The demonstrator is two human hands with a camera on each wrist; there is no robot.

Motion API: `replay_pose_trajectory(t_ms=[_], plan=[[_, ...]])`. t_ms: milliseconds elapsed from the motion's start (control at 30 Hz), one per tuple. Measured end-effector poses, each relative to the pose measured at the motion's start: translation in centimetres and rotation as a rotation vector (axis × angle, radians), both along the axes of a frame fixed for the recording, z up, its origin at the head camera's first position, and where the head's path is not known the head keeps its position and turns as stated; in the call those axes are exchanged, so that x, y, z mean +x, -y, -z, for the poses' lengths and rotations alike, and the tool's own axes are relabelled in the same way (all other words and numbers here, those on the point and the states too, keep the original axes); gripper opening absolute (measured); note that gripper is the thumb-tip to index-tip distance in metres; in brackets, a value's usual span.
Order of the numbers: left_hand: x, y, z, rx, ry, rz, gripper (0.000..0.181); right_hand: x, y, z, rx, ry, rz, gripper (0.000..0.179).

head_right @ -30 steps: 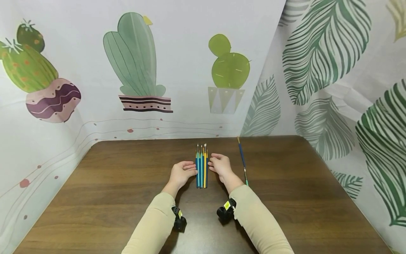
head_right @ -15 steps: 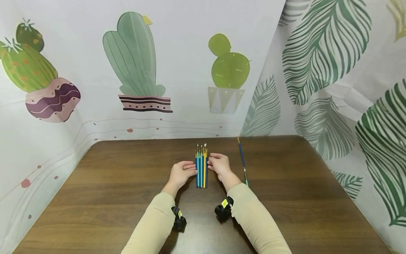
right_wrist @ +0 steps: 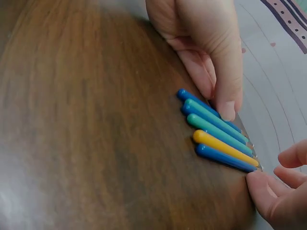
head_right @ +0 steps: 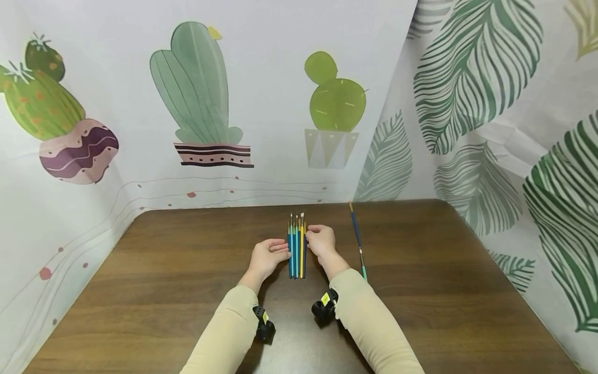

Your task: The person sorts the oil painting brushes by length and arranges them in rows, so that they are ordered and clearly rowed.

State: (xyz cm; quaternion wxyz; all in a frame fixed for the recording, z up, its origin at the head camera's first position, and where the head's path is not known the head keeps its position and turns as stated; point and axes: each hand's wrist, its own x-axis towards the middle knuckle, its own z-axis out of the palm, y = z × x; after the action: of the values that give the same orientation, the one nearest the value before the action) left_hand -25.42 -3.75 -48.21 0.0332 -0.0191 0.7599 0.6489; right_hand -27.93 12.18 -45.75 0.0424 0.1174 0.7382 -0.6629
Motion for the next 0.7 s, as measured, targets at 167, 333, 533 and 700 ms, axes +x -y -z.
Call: replay_pose_trajectory(t_ms=[167,333,533,700], plan=[[-0.08,0.07,0.09,-0.006,-0.004,0.003,0.039,-0.13,-0.02,-0.16,-0.062,0.032,0.018,0.036],[-0.05,0.08,0.06,-0.011,-0.005,0.005,0.039,-0.34,-0.06,0.07,-0.115,0.052,0.038,0.035],[0.14,-0.01,-0.05,-0.009,-0.011,0.004,0.039,-0.5,0.19,0.52,0.001,0.003,0.003,0.031],[0.18,-0.03,-0.08,-0.001,-0.01,0.004,0.039,-0.6,0.58,0.66,0.166,-0.064,-0.009,0.029]])
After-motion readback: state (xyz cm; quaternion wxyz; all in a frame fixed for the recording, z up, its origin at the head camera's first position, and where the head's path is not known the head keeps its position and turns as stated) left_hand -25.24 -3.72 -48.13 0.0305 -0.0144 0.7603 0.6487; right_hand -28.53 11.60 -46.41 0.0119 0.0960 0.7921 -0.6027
